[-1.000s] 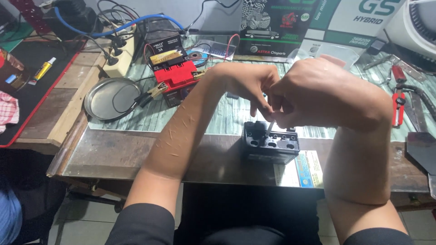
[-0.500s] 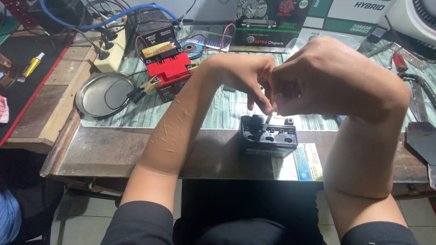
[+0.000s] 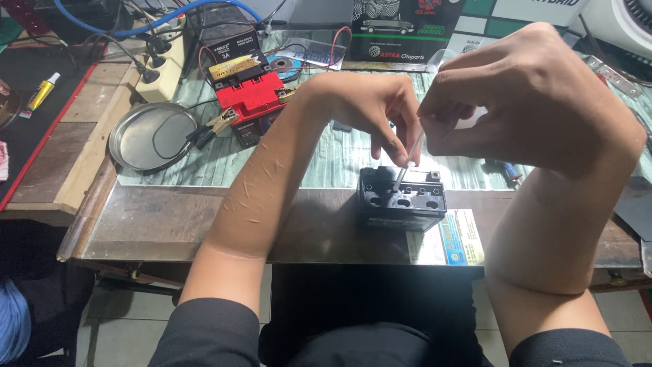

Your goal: Filling the cells of a lead-acid battery with liquid using a syringe at a workbench.

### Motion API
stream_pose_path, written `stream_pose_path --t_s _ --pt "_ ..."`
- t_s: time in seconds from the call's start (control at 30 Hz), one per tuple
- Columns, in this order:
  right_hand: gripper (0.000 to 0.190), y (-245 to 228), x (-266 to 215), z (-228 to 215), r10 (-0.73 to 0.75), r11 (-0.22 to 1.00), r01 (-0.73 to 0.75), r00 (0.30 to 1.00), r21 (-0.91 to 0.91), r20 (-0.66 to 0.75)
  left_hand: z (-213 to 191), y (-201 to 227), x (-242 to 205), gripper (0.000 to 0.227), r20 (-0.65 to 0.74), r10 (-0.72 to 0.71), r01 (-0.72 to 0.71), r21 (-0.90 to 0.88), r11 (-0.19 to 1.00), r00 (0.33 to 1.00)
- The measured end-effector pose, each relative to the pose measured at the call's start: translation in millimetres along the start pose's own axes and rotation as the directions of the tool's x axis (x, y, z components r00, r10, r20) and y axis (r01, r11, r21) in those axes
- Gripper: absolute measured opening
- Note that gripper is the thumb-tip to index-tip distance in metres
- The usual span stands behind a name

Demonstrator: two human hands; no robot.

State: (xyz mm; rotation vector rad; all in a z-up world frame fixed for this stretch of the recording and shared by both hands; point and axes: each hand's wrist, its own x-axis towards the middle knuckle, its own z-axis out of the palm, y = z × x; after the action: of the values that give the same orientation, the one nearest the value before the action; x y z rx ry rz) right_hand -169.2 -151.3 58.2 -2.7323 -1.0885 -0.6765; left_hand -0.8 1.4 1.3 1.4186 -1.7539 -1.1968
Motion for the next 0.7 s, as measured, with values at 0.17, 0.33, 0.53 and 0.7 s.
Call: stream_pose_path --t_s 0.17,0.33,0.53,0.7 --pt "0.024 3 -2 -1 -0.009 1.000 0.008 0.998 -0.023 -0.062 0 3 -2 0.013 0.028 0.040 -0.041 0.017 0.999 0.999" --pt "0.026 2 -1 0 -0.008 1.000 0.007 0.996 -0.018 -0.092 0 2 -1 0.014 0.031 0.052 -0.053 0.032 0.998 0.998" --pt "0.013 5 2 -6 0.108 0.986 -0.108 0.994 0.125 0.005 3 14 -5 0.013 -0.048 -0.010 0.019 0.189 0.982 0.999" --pt "0.017 1 2 -2 0.175 0.972 -0.172 0.985 0.158 -0.008 18 22 -10 0.011 -0.117 0.096 -0.045 0.380 0.924 0.989"
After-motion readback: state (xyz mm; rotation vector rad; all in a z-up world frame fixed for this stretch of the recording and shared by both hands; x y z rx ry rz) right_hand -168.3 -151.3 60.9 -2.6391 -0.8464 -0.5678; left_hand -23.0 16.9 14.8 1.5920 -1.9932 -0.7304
